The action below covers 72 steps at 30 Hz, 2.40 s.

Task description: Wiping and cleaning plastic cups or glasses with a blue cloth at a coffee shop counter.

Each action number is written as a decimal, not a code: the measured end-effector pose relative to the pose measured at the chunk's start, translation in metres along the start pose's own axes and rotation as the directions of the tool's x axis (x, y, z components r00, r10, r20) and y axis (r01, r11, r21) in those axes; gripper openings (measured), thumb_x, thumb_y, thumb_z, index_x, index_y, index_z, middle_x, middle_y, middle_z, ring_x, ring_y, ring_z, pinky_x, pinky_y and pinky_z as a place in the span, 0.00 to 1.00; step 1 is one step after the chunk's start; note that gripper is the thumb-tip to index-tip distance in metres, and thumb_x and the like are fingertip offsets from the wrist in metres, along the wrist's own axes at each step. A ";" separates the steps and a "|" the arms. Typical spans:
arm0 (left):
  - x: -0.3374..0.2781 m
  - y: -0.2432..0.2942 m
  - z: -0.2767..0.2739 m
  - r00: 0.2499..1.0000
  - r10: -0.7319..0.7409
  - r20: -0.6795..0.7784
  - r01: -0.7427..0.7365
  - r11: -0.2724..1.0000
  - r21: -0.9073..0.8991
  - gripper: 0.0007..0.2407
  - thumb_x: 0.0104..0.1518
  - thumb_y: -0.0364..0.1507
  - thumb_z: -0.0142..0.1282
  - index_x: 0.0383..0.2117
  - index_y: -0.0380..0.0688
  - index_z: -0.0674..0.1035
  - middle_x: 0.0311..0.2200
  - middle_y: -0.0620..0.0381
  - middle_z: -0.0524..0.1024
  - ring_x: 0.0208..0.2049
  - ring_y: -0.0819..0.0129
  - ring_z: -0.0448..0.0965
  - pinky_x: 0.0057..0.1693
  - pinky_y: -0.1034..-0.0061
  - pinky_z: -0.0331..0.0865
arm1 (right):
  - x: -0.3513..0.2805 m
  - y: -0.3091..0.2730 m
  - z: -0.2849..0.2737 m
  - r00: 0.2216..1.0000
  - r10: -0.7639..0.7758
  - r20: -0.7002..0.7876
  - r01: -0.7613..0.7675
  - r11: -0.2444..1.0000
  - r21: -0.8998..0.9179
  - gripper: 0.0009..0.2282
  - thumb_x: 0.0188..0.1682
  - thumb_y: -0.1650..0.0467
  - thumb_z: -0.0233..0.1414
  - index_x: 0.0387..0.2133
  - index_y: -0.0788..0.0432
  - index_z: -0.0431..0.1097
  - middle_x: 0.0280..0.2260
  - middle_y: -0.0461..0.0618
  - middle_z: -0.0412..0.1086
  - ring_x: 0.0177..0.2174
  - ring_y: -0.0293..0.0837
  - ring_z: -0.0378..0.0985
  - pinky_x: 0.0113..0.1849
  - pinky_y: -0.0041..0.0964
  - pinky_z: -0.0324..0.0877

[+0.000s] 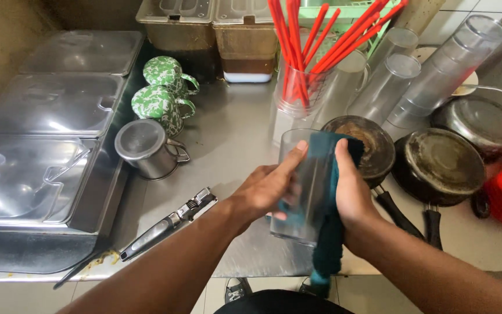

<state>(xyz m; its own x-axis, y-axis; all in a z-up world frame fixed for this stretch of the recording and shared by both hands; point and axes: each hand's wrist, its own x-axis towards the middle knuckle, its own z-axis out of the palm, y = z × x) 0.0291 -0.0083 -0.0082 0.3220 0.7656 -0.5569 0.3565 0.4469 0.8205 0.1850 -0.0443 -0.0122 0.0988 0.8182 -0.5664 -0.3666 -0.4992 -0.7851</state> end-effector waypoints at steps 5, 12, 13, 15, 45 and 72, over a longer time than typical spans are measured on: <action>0.015 -0.009 0.013 1.000 0.030 -0.008 -0.030 0.999 -0.015 0.41 0.49 0.65 0.38 0.53 0.36 0.72 0.43 0.47 0.78 0.42 0.60 0.81 0.41 0.65 0.80 | -0.016 -0.015 -0.003 0.999 -0.006 -0.033 0.004 0.998 -0.055 0.30 0.51 0.45 0.36 0.45 0.55 0.71 0.36 0.48 0.77 0.32 0.42 0.80 0.37 0.41 0.75; 0.007 -0.002 0.036 0.985 -0.002 -0.172 0.006 1.000 0.025 0.38 0.51 0.62 0.33 0.53 0.39 0.74 0.41 0.47 0.78 0.42 0.57 0.80 0.43 0.64 0.78 | -0.010 -0.008 -0.017 0.950 -0.297 -0.092 0.240 0.888 -0.391 0.25 0.47 0.51 0.46 0.50 0.53 0.68 0.41 0.45 0.75 0.41 0.41 0.76 0.45 0.40 0.70; 0.006 0.000 0.041 0.985 -0.002 -0.173 0.006 1.000 0.025 0.38 0.51 0.62 0.33 0.53 0.39 0.74 0.41 0.47 0.78 0.42 0.57 0.80 0.43 0.64 0.78 | 0.000 -0.004 -0.028 0.950 -0.297 -0.091 0.240 0.888 -0.391 0.25 0.47 0.51 0.46 0.50 0.53 0.68 0.41 0.45 0.75 0.41 0.41 0.76 0.45 0.40 0.70; 0.004 0.005 0.053 0.975 0.015 -0.220 0.009 0.994 0.110 0.40 0.53 0.64 0.37 0.55 0.36 0.71 0.46 0.45 0.77 0.48 0.56 0.77 0.52 0.65 0.71 | 0.019 0.005 -0.051 0.907 -0.420 -0.035 0.349 0.794 -0.498 0.27 0.56 0.47 0.43 0.58 0.50 0.65 0.47 0.40 0.71 0.46 0.37 0.74 0.47 0.38 0.66; 0.040 0.009 0.122 0.866 0.094 -0.490 -0.136 0.990 -0.049 0.39 0.61 0.62 0.33 0.56 0.35 0.78 0.50 0.40 0.78 0.55 0.50 0.75 0.60 0.60 0.64 | -0.016 -0.024 -0.098 0.999 0.001 0.044 0.000 1.000 -0.017 0.32 0.51 0.45 0.37 0.53 0.55 0.69 0.43 0.49 0.71 0.40 0.46 0.70 0.41 0.45 0.66; 0.007 0.033 0.127 0.915 -0.034 -0.402 -0.018 0.992 -0.126 0.45 0.43 0.59 0.55 0.63 0.41 0.59 0.55 0.41 0.75 0.56 0.55 0.77 0.56 0.61 0.73 | -0.001 -0.034 -0.101 0.999 -0.030 0.036 0.035 0.988 -0.147 0.23 0.49 0.50 0.49 0.48 0.51 0.71 0.39 0.46 0.73 0.36 0.41 0.76 0.38 0.43 0.73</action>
<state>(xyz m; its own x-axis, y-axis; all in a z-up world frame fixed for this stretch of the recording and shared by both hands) 0.1544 -0.0463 -0.0013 -0.0695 0.8713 -0.4858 0.2375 0.4874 0.8402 0.2905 -0.0570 -0.0096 0.0763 0.8427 -0.5330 -0.2226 -0.5066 -0.8329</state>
